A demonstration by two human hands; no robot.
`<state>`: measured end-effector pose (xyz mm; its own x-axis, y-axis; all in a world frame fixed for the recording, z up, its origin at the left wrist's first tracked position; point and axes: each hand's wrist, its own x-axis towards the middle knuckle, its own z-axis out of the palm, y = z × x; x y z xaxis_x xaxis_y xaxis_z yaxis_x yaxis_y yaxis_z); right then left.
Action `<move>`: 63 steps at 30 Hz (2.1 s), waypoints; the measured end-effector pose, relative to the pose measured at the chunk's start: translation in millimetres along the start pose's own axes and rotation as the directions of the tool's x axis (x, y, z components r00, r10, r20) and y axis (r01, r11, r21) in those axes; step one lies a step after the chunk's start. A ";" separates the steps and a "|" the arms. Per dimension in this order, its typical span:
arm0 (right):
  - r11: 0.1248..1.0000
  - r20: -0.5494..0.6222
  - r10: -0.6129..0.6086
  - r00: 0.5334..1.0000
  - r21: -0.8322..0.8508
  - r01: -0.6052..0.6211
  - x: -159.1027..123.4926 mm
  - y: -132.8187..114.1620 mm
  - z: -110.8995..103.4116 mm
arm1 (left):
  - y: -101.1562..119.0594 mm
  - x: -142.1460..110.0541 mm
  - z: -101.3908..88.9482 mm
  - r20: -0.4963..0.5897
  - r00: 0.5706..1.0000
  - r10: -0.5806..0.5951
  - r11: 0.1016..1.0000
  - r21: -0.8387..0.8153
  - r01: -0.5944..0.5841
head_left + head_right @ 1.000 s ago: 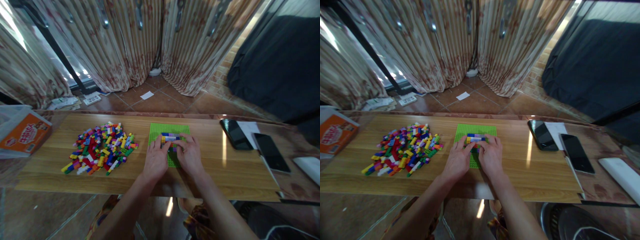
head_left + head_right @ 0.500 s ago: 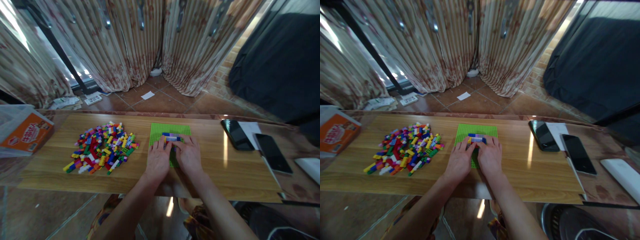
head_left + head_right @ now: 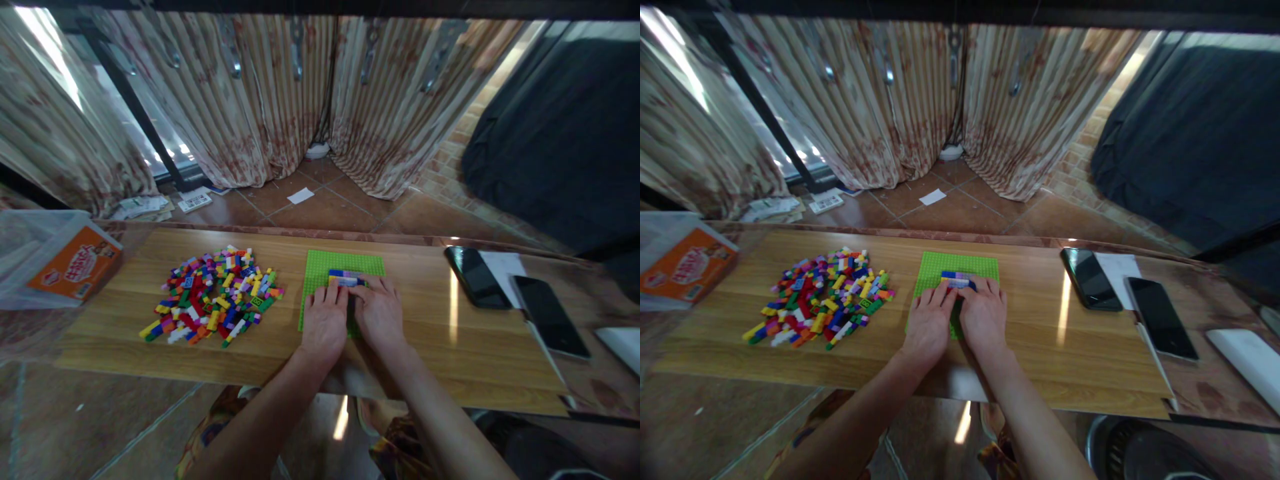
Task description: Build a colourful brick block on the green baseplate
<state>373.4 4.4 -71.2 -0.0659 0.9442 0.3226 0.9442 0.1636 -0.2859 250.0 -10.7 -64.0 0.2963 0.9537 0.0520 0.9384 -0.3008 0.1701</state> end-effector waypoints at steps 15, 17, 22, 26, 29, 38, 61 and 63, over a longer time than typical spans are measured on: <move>0.929 -0.139 0.185 0.973 0.348 -0.127 11.8 26.3 2.5 | -43.4 6.9 -6.2 -0.208 0.954 -0.214 0.783 -0.621 0.041; 0.954 -0.151 0.101 0.983 0.294 -0.053 9.7 20.3 3.0 | -49.0 8.7 -7.7 -0.248 0.941 -0.229 0.782 -0.623 0.026; 0.971 0.009 -0.115 0.993 0.214 0.110 5.0 12.8 7.8 | -79.3 12.9 -19.0 -0.288 0.922 -0.260 0.854 -0.513 0.080; 0.972 -0.028 -0.068 0.997 0.225 0.073 5.7 14.1 9.3 | -118.1 13.6 -34.1 -0.263 0.893 -0.364 0.832 -0.523 0.185; 0.976 -0.077 -0.073 0.994 0.201 0.087 6.2 14.3 13.3 | -141.3 9.5 -45.0 -0.251 0.863 -0.438 0.792 -0.562 0.238; 0.968 0.007 -0.230 0.973 0.109 0.228 3.9 25.9 34.9 | -173.9 -14.2 -66.9 -0.198 0.843 -0.501 0.768 -0.550 0.327; 0.853 -0.066 -0.332 0.941 0.405 0.330 -10.2 -101.8 46.1 | -245.0 -68.0 -83.5 -0.267 0.520 -0.812 0.553 -0.638 0.536; 0.852 -0.062 -0.346 0.936 0.398 0.341 -8.1 -105.2 52.3 | -253.6 -75.6 -84.5 -0.240 0.522 -0.818 0.561 -0.533 0.633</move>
<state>257.7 -5.5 -90.9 -0.3683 0.8097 0.4568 0.6530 0.5750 -0.4928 -25.4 -6.4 -28.0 -0.6556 0.7448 0.1244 0.6193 0.4360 0.6530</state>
